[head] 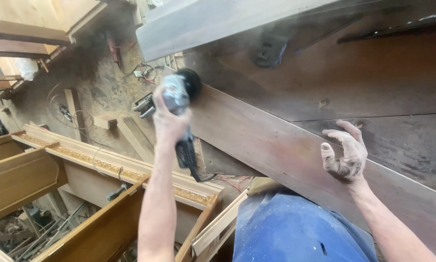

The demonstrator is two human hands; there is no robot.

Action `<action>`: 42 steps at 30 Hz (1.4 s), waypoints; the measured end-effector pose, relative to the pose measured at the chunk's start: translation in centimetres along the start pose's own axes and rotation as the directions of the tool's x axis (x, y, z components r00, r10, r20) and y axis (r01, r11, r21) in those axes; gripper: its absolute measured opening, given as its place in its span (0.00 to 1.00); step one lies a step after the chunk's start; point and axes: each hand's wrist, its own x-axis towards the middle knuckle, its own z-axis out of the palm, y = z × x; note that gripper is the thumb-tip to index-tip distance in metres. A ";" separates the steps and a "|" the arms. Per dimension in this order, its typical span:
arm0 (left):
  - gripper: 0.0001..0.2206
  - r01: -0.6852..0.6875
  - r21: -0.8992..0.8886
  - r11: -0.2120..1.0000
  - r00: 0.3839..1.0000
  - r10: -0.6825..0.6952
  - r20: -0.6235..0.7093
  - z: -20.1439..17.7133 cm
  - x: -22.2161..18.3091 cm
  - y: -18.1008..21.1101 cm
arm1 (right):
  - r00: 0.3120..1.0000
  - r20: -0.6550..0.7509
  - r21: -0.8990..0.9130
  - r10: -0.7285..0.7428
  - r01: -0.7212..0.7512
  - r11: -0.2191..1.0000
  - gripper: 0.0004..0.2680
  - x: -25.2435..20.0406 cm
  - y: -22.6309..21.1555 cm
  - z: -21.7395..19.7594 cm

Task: Sanding a long wooden board using an angle grinder with a sanding attachment.

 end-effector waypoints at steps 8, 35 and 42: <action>0.33 0.139 -0.033 0.990 0.982 -0.133 0.132 -2.3 2.0 1.5 | 0.996 0.083 -0.051 0.027 -0.023 0.998 0.10 0.7 -1.1 0.0; 0.31 0.114 -0.070 0.991 0.991 -0.109 0.076 -1.7 0.9 -0.1 | 0.994 0.105 -0.087 -0.013 0.022 0.996 0.09 0.6 -1.1 -0.2; 0.38 -0.196 0.177 0.965 0.978 0.179 0.112 2.9 -6.3 -2.2 | 0.995 0.103 -0.096 0.005 0.005 0.995 0.09 0.0 -0.6 -0.3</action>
